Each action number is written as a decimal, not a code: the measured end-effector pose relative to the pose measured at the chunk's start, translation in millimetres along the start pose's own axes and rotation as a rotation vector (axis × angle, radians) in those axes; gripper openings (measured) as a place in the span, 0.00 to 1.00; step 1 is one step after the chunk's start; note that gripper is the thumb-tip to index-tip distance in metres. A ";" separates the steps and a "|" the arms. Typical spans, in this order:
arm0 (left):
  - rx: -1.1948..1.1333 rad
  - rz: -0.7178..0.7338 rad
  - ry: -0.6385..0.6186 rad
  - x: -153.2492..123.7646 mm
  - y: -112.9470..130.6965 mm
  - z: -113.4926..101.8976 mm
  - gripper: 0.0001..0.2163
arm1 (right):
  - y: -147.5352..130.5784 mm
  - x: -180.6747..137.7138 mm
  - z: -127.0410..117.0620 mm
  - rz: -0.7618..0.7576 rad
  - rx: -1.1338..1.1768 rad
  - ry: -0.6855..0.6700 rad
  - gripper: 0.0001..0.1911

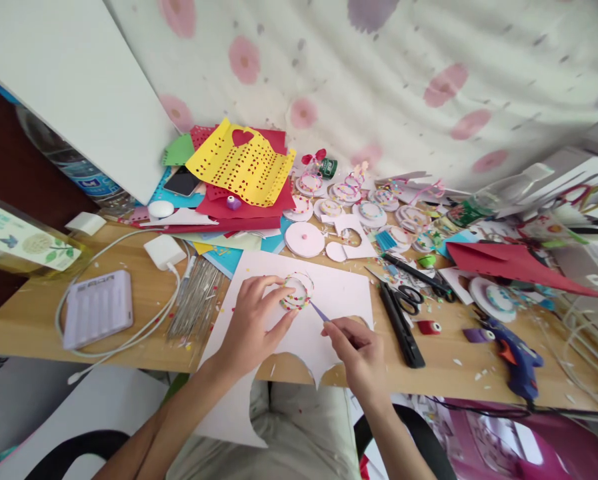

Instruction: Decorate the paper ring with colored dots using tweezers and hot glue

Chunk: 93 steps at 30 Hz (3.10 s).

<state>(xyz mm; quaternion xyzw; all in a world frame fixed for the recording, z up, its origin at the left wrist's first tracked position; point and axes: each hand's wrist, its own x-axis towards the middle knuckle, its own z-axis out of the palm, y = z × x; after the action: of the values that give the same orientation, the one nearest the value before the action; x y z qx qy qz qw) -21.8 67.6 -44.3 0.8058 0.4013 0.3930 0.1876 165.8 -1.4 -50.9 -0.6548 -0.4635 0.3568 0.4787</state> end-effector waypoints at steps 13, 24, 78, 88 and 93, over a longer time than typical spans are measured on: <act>-0.032 0.011 -0.075 8.2 -0.2 9.6 0.04 | -3.4 3.9 2.3 0.014 -0.006 -0.013 0.19; -0.088 -0.002 -0.080 6.3 1.0 10.3 0.05 | 1.4 3.5 3.1 0.032 0.001 -0.038 0.19; -0.121 -0.022 -0.035 8.7 -0.2 12.6 0.05 | 2.2 0.7 4.2 -0.026 -0.050 -0.076 0.16; -0.130 -0.036 -0.029 7.0 0.9 10.9 0.06 | 2.7 -0.3 4.1 -0.015 -0.060 -0.076 0.17; -0.142 -0.043 -0.024 8.8 0.4 11.3 0.06 | 2.9 -2.8 -0.9 0.010 -0.061 -0.077 0.17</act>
<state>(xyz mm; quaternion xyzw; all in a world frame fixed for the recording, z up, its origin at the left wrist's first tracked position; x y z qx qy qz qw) -9.5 74.5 -46.8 0.7862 0.3875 0.4068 0.2575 166.4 -4.7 -53.4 -0.6573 -0.4889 0.3698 0.4384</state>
